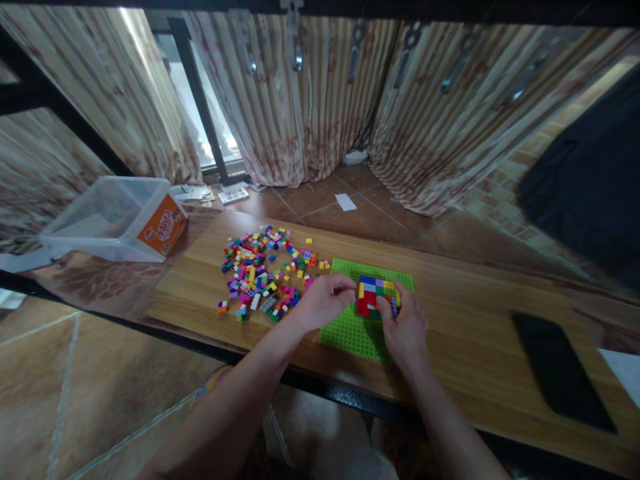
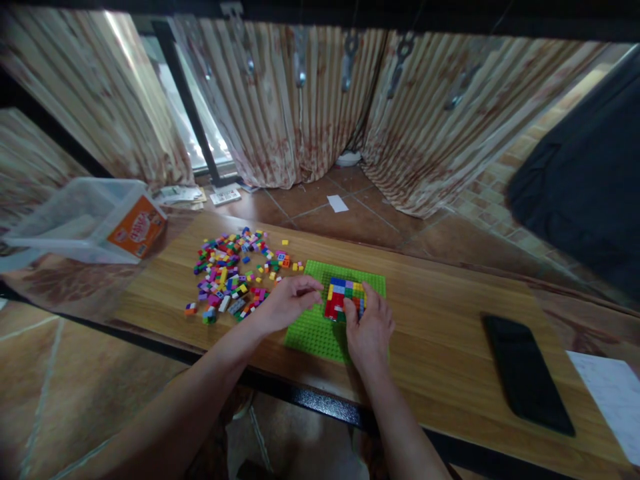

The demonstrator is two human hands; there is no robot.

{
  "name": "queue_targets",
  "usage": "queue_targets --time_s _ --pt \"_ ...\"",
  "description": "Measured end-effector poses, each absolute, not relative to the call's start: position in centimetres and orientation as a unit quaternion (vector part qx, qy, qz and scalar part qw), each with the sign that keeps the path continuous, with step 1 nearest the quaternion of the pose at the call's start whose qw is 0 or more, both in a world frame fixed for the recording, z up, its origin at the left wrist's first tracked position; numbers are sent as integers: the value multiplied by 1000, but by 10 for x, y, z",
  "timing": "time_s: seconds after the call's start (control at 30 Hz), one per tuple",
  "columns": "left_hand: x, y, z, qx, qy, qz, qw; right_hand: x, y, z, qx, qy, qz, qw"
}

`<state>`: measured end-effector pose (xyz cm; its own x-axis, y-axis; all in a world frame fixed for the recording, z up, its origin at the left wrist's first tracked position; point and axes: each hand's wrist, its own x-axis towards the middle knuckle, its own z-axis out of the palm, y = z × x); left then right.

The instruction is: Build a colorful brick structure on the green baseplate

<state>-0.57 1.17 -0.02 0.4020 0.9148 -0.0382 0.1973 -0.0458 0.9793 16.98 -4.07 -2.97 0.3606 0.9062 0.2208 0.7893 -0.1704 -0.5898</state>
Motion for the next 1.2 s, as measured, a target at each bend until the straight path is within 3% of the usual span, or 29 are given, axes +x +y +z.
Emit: queue_targets --time_s 0.33,0.6,0.77,0.93,1.2 --pt "-68 34 22 637 469 364 491 189 -40 -23 -739 -505 184 407" --pt "-133 39 33 695 470 247 484 191 -41 -16 -745 -534 162 365" --pt "-129 34 30 749 501 138 411 192 -41 -17 -739 -553 136 360" --pt "-138 37 33 751 569 135 307 194 -41 -19 -730 -566 131 361" --pt "-153 31 37 763 565 122 290 192 -41 -19 -722 -573 133 364"
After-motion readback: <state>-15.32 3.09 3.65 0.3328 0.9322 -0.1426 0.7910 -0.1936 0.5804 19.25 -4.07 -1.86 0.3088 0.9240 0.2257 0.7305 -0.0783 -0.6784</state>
